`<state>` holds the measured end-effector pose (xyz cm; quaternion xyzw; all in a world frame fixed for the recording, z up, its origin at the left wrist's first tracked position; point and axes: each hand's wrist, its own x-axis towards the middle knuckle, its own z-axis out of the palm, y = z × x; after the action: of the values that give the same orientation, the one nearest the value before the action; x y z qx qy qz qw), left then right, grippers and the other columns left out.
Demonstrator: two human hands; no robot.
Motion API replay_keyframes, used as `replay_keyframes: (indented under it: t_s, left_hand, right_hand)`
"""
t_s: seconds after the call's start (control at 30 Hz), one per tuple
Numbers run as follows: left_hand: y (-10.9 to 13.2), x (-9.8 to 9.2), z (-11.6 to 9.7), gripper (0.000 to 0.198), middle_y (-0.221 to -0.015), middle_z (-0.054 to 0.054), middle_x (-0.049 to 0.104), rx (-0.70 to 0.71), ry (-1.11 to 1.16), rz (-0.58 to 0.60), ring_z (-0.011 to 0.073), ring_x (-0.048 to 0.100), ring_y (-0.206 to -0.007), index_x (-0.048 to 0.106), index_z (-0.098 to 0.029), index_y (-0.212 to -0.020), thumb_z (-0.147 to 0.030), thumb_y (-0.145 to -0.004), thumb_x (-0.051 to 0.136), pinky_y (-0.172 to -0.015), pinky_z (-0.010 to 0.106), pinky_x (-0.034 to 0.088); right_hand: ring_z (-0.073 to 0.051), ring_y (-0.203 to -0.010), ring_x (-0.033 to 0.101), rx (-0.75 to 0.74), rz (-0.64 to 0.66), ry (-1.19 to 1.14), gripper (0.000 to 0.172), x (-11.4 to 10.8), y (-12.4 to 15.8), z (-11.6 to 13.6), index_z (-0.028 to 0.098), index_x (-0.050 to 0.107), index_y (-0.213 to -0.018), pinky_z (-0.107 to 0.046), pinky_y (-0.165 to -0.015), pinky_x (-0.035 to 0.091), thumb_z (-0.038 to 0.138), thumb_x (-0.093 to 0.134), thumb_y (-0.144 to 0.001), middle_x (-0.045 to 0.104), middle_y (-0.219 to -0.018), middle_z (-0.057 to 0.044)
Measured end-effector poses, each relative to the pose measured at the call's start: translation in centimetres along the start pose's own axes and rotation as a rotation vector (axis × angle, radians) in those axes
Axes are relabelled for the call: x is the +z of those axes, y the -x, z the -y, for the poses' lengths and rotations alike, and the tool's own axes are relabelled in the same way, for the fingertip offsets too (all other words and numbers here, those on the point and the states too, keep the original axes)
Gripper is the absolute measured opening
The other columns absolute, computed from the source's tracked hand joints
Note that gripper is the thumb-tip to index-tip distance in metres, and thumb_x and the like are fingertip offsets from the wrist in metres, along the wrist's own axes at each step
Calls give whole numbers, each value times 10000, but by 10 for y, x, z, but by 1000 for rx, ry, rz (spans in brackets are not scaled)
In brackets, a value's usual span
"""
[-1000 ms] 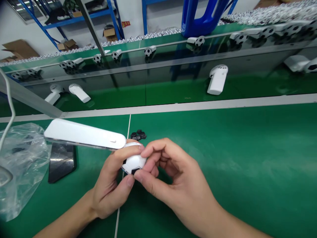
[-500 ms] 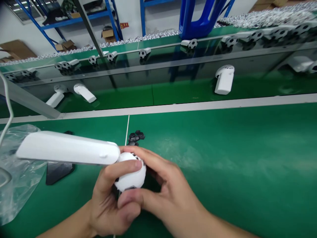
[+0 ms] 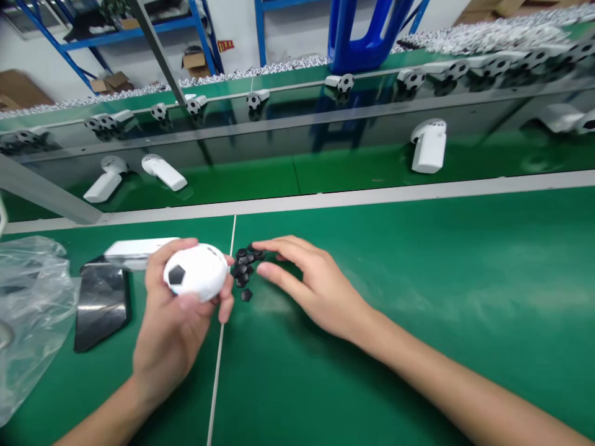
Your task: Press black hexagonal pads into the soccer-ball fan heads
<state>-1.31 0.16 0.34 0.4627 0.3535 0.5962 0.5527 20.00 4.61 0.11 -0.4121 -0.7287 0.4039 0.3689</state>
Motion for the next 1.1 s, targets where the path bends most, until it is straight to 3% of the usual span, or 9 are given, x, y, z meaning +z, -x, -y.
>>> replay_keyframes:
  t_s: [0.13,0.27,0.4,0.53,0.6,0.73,0.87,0.97,1.1]
  left_hand:
    - [-13,-7,-5,482,-1035,57,771,-152,133,-62,179,709,-708,411,-317,-1418,-287,-1019,680,-520,265,619]
    - [-12,-5,2,586,-957,23,759,-251,123,-46,189,723,-652,356,-309,-1459,-354,-1008,729,-475,292,638]
    - [-8,-2,6,644,-924,9,735,-333,142,-16,178,697,-614,336,-310,-1498,-404,-1006,741,-444,259,592]
    - [0,1,5,713,-932,-9,705,-361,148,14,153,661,-646,324,-338,-1518,-493,-987,774,-510,232,553]
    - [5,1,7,730,-951,-13,684,-355,126,23,132,625,-669,337,-347,-1526,-539,-979,780,-547,213,513]
    - [14,-3,13,697,-965,-12,631,-303,84,88,133,564,-715,335,-393,-1572,-561,-1020,726,-611,234,464]
    - [16,-7,16,618,-1104,16,629,-153,-6,143,151,543,-775,410,-417,-1561,-501,-1033,720,-654,273,471]
    - [14,-7,15,567,-1134,9,642,-84,-85,194,172,566,-843,434,-436,-1563,-473,-1060,691,-757,310,513]
    - [15,-7,14,569,-1152,3,669,-8,-176,278,210,628,-966,362,-458,-1603,-425,-1105,636,-948,384,541]
  right_hand:
    - [-306,-1164,749,-32,5,288,131,6,-38,-21,225,854,-1125,-498,-1085,565,267,776,-1028,836,-1194,-102]
    - [-283,-964,761,-15,-32,392,67,17,-51,-27,163,845,-1033,-431,-879,602,177,815,-974,800,-1068,-133]
    - [-197,-726,731,-75,-66,391,51,9,-28,-21,183,806,-947,-318,-663,579,153,790,-984,776,-881,-59]
    - [-226,-911,806,-285,-151,374,153,-8,11,-2,275,830,-1019,-359,-832,647,167,722,-1032,851,-1004,-43]
    - [-233,-936,823,-367,-161,357,193,-15,27,12,321,834,-1118,-368,-873,673,175,757,-1020,868,-1052,-27]
    - [-232,-888,834,-334,-93,262,469,-18,46,32,375,723,-1398,-373,-848,712,144,786,-995,867,-1098,-20]
    - [-230,-982,838,-441,-78,275,403,-11,47,34,340,770,-1321,-375,-950,692,84,738,-1011,870,-1104,-25]
    - [-198,-957,830,-490,-143,261,345,-3,41,34,299,814,-1183,-317,-899,684,29,749,-978,864,-1055,-25]
    - [-150,-816,802,-313,-240,57,288,12,37,40,292,806,-1091,-235,-716,662,51,812,-933,838,-946,13]
